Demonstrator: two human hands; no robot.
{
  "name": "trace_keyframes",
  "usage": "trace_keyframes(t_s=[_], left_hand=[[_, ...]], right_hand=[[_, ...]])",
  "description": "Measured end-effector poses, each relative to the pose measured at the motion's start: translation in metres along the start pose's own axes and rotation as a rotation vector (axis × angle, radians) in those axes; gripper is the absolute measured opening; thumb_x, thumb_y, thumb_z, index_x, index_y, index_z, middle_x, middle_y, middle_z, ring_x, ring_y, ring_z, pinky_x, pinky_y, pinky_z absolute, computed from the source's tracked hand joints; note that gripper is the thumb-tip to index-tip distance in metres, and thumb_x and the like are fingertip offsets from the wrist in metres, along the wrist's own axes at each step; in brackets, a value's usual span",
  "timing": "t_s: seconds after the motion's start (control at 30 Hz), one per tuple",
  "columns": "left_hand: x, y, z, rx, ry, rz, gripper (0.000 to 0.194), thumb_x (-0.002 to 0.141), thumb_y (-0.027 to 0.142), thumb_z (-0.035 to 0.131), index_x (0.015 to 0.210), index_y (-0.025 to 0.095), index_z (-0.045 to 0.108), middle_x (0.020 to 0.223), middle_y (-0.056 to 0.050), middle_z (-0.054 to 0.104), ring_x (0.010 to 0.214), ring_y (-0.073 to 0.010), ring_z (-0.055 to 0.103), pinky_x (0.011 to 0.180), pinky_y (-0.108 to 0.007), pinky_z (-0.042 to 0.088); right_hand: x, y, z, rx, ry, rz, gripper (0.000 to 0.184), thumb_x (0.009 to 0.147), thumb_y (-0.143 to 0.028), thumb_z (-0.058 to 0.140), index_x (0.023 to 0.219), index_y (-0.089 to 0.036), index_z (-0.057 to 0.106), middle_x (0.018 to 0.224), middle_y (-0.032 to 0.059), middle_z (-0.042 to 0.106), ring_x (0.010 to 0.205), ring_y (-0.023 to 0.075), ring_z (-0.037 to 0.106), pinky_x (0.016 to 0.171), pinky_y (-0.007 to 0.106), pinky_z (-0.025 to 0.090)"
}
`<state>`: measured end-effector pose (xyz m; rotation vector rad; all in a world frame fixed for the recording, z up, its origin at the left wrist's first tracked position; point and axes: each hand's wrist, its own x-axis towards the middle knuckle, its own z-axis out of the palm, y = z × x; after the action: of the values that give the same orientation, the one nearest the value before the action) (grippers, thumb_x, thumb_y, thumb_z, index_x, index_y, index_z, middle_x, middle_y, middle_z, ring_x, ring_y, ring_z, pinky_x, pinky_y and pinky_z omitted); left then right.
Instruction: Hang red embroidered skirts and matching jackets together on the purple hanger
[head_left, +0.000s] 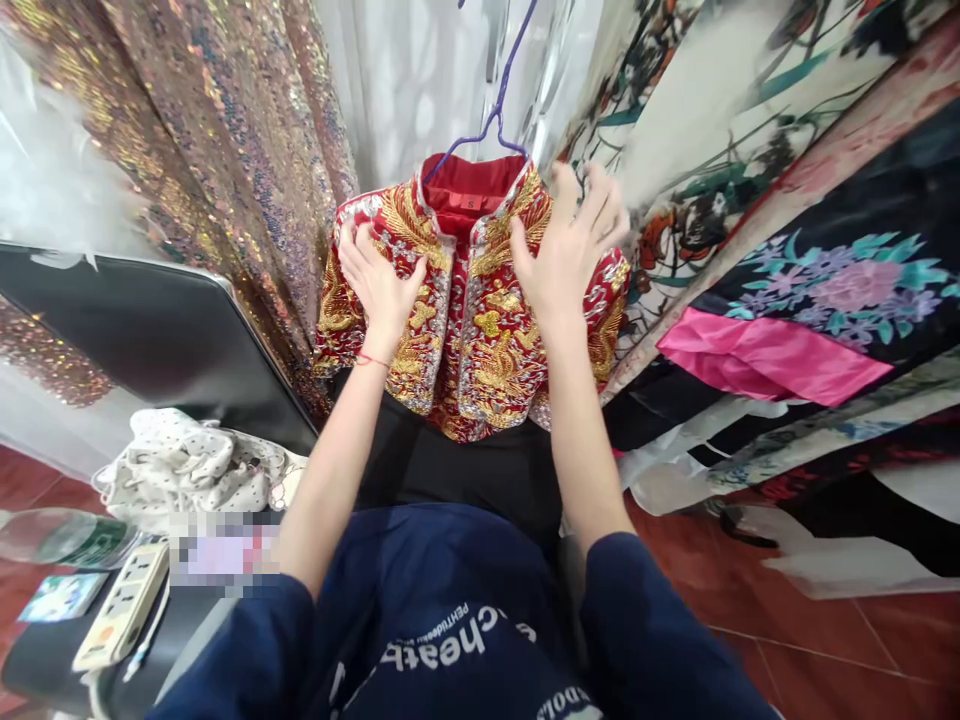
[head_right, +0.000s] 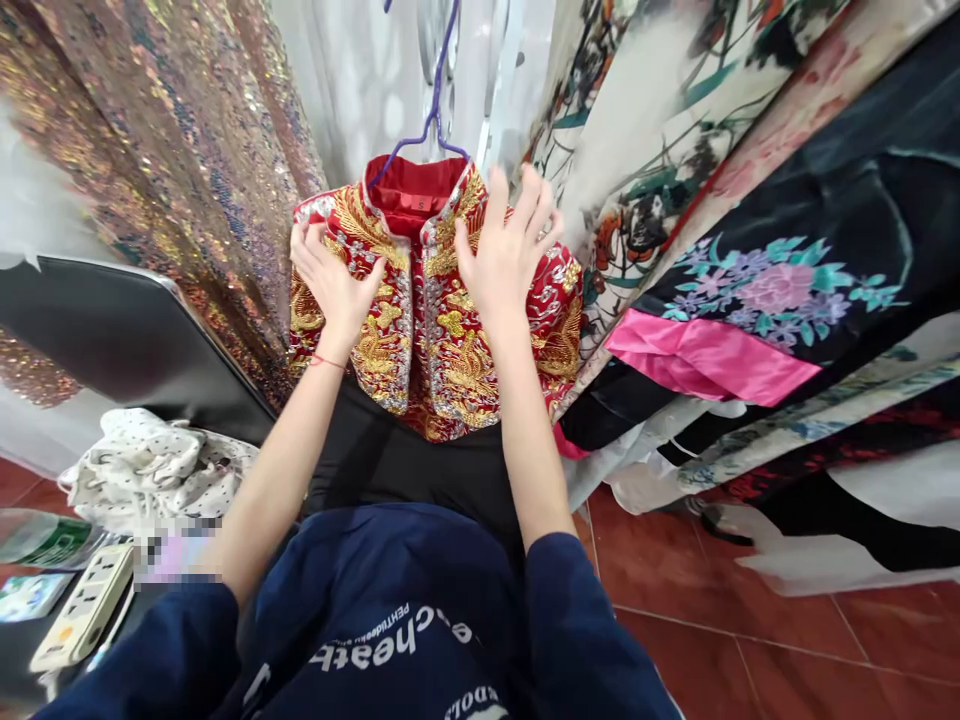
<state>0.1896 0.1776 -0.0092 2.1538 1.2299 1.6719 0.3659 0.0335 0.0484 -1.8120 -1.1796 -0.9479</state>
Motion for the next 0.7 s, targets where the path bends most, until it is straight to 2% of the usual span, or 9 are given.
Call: trace_keyframes(t_s=[0.1,0.17,0.27,0.4,0.53,0.7], left_hand=[[0.03,-0.008,-0.013,-0.003,-0.123,0.109,0.083,0.077,0.063,0.07,0.143,0.02,0.042,0.158,-0.018,0.037,0.152,-0.0353,0.024,0.126,-0.053,0.021],[0.043,-0.014,-0.023,0.03,-0.204,0.165,0.082,0.08,0.066,0.066,0.144,0.02,0.044,0.157,-0.017,0.041,0.151,-0.0348,0.026,0.125,-0.052,0.022],[0.058,-0.018,-0.037,0.127,-0.274,0.201,0.079,0.083,0.063,0.063,0.146,0.02,0.042,0.158,-0.015,0.041,0.15,-0.0348,0.027,0.125,-0.052,0.022],[0.075,-0.019,-0.045,0.2,-0.341,0.245,0.058,0.091,0.053,0.056,0.14,0.022,0.048,0.154,-0.012,0.048,0.144,-0.0339,0.034,0.122,-0.054,0.024],[0.087,-0.02,-0.046,0.267,-0.385,0.326,0.041,0.098,0.042,0.047,0.13,0.017,0.053,0.141,-0.011,0.059,0.137,-0.0304,0.042,0.119,-0.055,0.024],[0.103,-0.023,-0.055,0.294,-0.431,0.426,0.036,0.103,0.032,0.032,0.117,0.012,0.059,0.122,-0.013,0.066,0.132,-0.0309,0.047,0.115,-0.055,0.027]], right_hand=[[0.014,0.011,0.01,-0.073,-0.071,0.008,0.067,0.099,-0.07,0.027,0.13,-0.017,0.053,0.129,0.0225,0.057,0.125,0.0388,0.049,0.104,0.065,0.033],[0.012,0.019,0.017,-0.066,-0.145,-0.009,0.07,0.1,-0.069,0.017,0.12,-0.016,0.058,0.111,0.0191,0.064,0.112,0.0348,0.057,0.099,0.06,0.037],[0.007,0.028,0.023,-0.049,-0.159,-0.071,0.073,0.1,-0.067,0.008,0.11,-0.017,0.06,0.098,0.0156,0.066,0.102,0.031,0.06,0.094,0.052,0.04],[0.005,0.028,0.021,-0.048,-0.165,-0.088,0.076,0.1,-0.068,0.006,0.108,-0.017,0.06,0.094,0.0152,0.066,0.098,0.0298,0.061,0.09,0.047,0.039],[0.006,0.023,0.017,-0.009,-0.164,-0.058,0.075,0.099,-0.069,0.007,0.11,-0.018,0.06,0.096,0.0154,0.067,0.101,0.0302,0.061,0.091,0.046,0.039],[0.007,0.021,0.014,0.008,-0.157,-0.05,0.074,0.098,-0.072,0.01,0.106,-0.019,0.061,0.091,0.0133,0.069,0.095,0.0283,0.062,0.091,0.045,0.04]])
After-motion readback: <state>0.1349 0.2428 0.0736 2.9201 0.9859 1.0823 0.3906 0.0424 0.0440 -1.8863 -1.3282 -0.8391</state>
